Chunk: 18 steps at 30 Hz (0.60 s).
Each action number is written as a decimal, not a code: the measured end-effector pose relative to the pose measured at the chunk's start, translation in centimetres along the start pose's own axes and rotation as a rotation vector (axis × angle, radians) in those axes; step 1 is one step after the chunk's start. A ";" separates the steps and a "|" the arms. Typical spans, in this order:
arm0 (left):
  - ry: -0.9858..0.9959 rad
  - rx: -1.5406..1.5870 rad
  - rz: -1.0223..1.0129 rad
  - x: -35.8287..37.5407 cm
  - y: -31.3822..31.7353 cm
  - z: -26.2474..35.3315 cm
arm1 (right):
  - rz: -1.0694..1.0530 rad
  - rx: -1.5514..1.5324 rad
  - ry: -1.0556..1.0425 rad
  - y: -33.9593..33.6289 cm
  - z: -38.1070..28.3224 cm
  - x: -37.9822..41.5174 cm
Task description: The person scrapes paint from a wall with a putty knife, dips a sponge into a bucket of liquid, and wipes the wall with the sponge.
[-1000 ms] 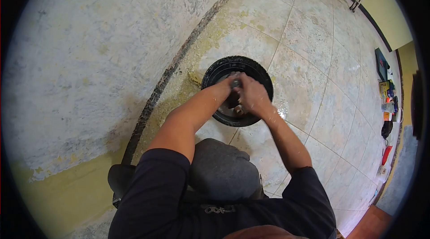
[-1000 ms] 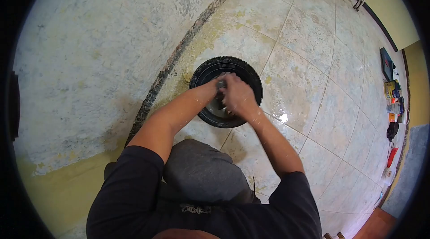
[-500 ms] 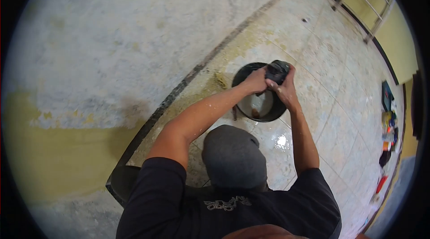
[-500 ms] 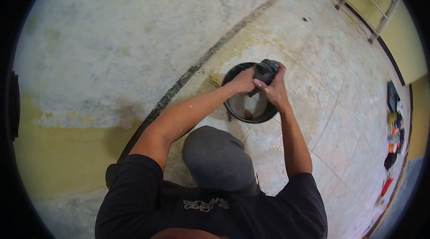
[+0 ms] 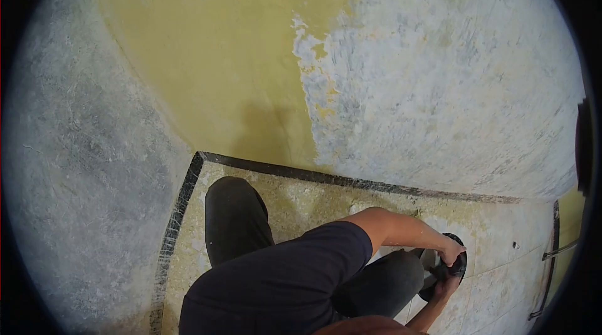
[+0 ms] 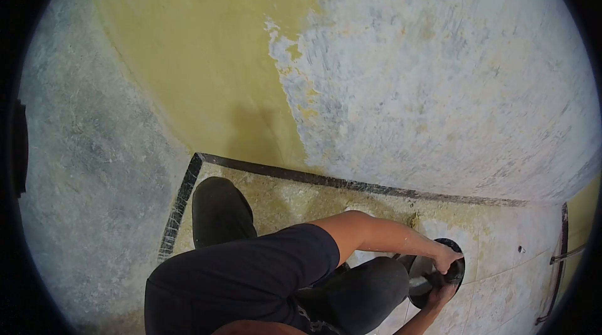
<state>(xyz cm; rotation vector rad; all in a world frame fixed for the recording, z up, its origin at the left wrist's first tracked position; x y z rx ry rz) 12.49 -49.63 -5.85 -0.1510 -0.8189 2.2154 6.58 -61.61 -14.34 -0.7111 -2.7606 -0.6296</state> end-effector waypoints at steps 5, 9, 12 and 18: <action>0.107 -0.087 -0.019 1.5 -1.0 0.1 | 0.054 -0.332 0.145 -1.3 0.4 1.6; 0.210 0.029 0.090 3.5 -3.9 -0.4 | 0.134 -0.154 0.055 -0.6 -2.0 1.0; 0.395 -0.090 0.345 8.4 -10.2 0.1 | 0.273 -0.101 -0.134 4.0 -6.5 1.8; 0.580 -0.411 0.550 17.2 -18.2 -6.1 | -0.211 0.002 -0.848 32.1 -19.2 11.2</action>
Point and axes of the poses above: each hand's wrist, its own x-axis away from the middle knuckle, its own y-axis out of the palm, z = x × y, the point moved 8 cm from there along -x, towards the middle knuckle, and after that the axes turned 12 degrees about z, right-handed, at the moved point
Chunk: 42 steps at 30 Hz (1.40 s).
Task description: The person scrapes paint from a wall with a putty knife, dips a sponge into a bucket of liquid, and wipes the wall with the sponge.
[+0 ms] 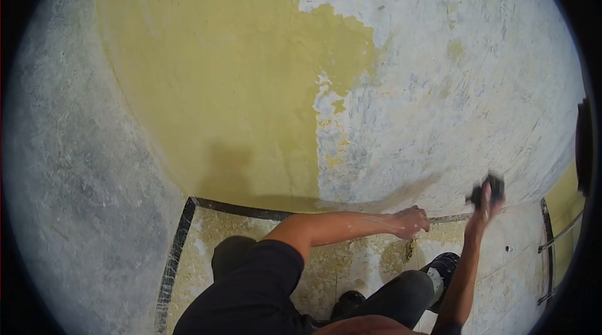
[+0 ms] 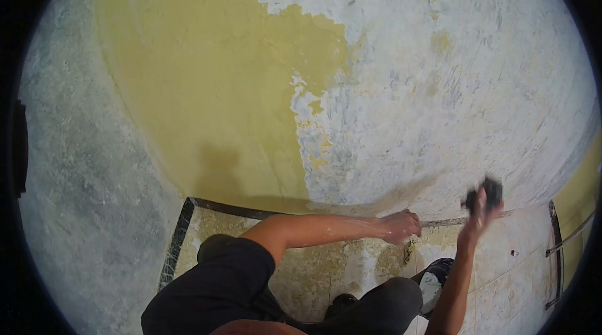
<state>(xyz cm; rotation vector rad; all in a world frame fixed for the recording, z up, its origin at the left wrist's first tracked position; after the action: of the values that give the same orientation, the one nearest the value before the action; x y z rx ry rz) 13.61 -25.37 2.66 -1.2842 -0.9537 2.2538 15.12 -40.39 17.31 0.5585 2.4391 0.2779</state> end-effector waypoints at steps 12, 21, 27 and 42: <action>-0.100 -0.090 0.033 8.0 -13.6 0.0 | -0.145 0.131 -1.368 37.8 -20.9 11.7; -0.030 -0.050 -0.175 13.3 -10.2 2.5 | -0.104 0.130 -1.611 53.2 -36.6 11.7; 0.197 -0.247 -0.573 16.3 -8.7 10.4 | -0.231 0.034 -1.612 47.1 -27.3 19.1; -0.112 -0.075 -0.776 26.7 -3.7 9.0 | 1.997 2.007 -1.878 28.6 28.8 48.2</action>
<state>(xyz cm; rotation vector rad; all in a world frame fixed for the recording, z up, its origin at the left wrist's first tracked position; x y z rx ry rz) -7.81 -9.88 -7.64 -0.6370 -1.3034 1.6915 7.11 8.74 -21.32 -2.8936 1.3450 1.8969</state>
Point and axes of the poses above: each hand's wrist, its own x-axis away from the middle knuckle, its own y-axis out of the palm, z = x × y, the point moved 8 cm from there along -x, towards the middle knuckle, and after that the axes turned 12 degrees about z, right-handed, at the moved point
